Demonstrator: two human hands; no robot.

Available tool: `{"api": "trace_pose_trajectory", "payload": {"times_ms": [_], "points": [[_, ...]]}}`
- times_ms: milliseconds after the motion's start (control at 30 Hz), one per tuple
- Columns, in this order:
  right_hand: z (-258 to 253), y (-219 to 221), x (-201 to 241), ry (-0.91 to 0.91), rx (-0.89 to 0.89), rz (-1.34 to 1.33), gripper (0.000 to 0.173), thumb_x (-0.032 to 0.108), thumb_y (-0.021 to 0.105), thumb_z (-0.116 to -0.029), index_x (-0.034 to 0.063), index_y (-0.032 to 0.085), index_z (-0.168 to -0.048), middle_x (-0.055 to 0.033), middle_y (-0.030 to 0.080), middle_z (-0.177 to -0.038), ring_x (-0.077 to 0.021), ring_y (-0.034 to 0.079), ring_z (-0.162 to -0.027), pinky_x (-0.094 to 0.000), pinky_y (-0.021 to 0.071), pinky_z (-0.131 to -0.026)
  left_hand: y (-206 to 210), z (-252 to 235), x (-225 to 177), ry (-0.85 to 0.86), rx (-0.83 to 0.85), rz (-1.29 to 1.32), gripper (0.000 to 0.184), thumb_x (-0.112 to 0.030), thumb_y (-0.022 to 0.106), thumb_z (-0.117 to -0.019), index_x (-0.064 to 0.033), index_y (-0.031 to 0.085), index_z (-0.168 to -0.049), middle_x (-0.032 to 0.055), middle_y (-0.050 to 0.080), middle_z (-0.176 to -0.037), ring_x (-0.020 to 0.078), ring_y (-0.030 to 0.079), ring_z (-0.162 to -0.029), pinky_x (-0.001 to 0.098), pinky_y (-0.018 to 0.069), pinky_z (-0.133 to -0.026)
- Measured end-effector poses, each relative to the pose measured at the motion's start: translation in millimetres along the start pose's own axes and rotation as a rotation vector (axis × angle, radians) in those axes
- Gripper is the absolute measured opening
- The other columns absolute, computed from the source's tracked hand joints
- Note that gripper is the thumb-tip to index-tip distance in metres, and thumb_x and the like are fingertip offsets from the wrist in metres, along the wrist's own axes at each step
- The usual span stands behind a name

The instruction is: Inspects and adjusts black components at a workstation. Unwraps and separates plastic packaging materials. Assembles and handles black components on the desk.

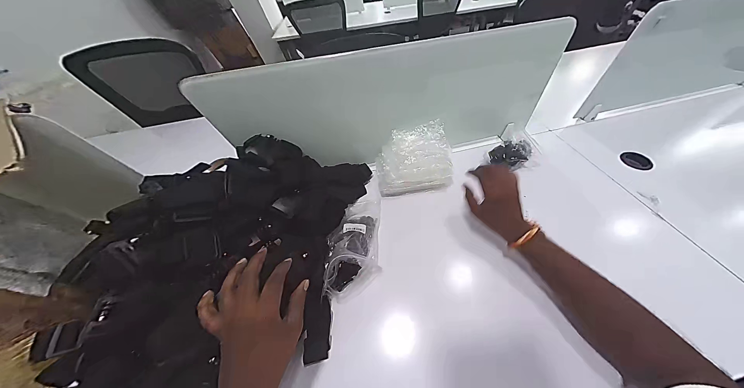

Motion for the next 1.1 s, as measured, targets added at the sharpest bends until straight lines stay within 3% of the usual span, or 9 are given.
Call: {"api": "trace_pose_trajectory", "payload": {"times_ms": [167,267,333,467,533,667,833,1000,1100], "points": [[-52,-11,-160,0.554,0.112,-0.026,0.068,0.029,0.063,-0.0961,-0.0048,0.041,-0.151,-0.0356,0.039,-0.152,-0.061,0.037,-0.136,-0.0824,0.0328,-0.096,-12,-11,-41,0.15,-0.002,0.173,0.037,-0.039,0.058,-0.1008,-0.0086,0.074,-0.115,0.0218,0.061,-0.139,0.0427,0.05,-0.136,0.0654,0.0308,-0.113],[-51,-3,-195,0.594,0.29,0.003,0.042,0.025,0.059,-0.1002,-0.0048,0.062,-0.129,-0.0355,0.059,-0.13,-0.06,0.052,-0.122,-0.0833,0.0336,-0.093,-9,-16,-82,0.275,0.019,0.326,0.031,-0.035,0.061,-0.1013,-0.0095,0.074,-0.11,0.0171,0.066,-0.133,0.0352,0.056,-0.131,0.0558,0.0414,-0.109],[-45,-9,-175,0.504,0.319,0.033,0.027,0.02,0.059,-0.1001,-0.0027,0.07,-0.109,-0.0311,0.069,-0.105,-0.0544,0.065,-0.102,-0.0793,0.0409,-0.086,-1,-16,-108,0.34,0.054,0.459,0.027,-0.032,0.061,-0.101,-0.0103,0.075,-0.108,0.0115,0.069,-0.126,0.026,0.062,-0.123,0.0435,0.0495,-0.104],[-7,-22,-108,0.289,0.284,-0.102,0.026,0.02,0.057,-0.1015,-0.0016,0.069,-0.107,-0.0227,0.07,-0.094,-0.0431,0.069,-0.086,-0.0662,0.0537,-0.076,32,-11,-155,0.326,0.218,0.828,0.02,-0.024,0.066,-0.0978,-0.0065,0.074,-0.104,0.0055,0.074,-0.105,0.0084,0.07,-0.096,0.0234,0.0593,-0.084],[18,-25,-65,0.23,0.322,-0.179,0.026,0.023,0.057,-0.1007,0.0007,0.071,-0.105,-0.0176,0.07,-0.091,-0.036,0.07,-0.082,-0.0593,0.0561,-0.074,55,-11,-178,0.204,0.412,0.976,0.019,-0.022,0.066,-0.0972,-0.0052,0.074,-0.102,0.0035,0.074,-0.094,0.0058,0.071,-0.081,0.0224,0.061,-0.073],[69,-24,12,0.159,0.496,-0.37,0.032,0.028,0.052,-0.103,0.0032,0.072,-0.11,-0.0145,0.073,-0.099,-0.0295,0.071,-0.091,-0.0503,0.0574,-0.084,105,-22,-213,-0.207,0.863,1.23,0.028,-0.025,0.063,-0.1015,-0.0007,0.072,-0.112,0.0069,0.075,-0.093,0.0134,0.074,-0.082,0.0328,0.0626,-0.079],[95,-21,48,0.123,0.583,-0.617,0.025,0.021,0.061,-0.0962,0.0031,0.071,-0.11,-0.0087,0.07,-0.094,-0.0156,0.067,-0.081,-0.0321,0.0564,-0.078,134,-25,-222,-0.505,0.811,1.441,0.033,-0.021,0.057,-0.1065,0.0032,0.065,-0.086,0.0076,0.069,-0.072,0.0144,0.069,-0.064,0.031,0.0617,-0.066],[99,-11,46,0.081,0.524,-0.781,0.027,0.016,0.052,-0.1018,0.0028,0.07,-0.117,-0.0074,0.074,-0.103,-0.0087,0.071,-0.089,-0.0248,0.0586,-0.081,142,-24,-208,-0.531,0.754,1.429,0.018,-0.006,0.056,-0.1024,0.006,0.068,-0.097,0.0076,0.071,-0.074,0.014,0.069,-0.063,0.0307,0.0622,-0.064],[104,-8,45,0.085,0.467,-0.752,0.026,0.016,0.059,-0.0985,0.002,0.069,-0.118,-0.0067,0.073,-0.102,-0.0073,0.069,-0.085,-0.0229,0.0584,-0.078,146,-21,-208,-0.501,0.741,1.41,0.016,-0.008,0.06,-0.1013,0.0043,0.069,-0.096,0.0071,0.071,-0.075,0.0134,0.069,-0.063,0.0304,0.062,-0.064]]}}
Point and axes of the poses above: each hand's wrist, its own z-axis away from the middle knuckle, its own y-axis out of the palm, x = y × z, the point moved 3 cm from there along -z, towards the middle knuckle
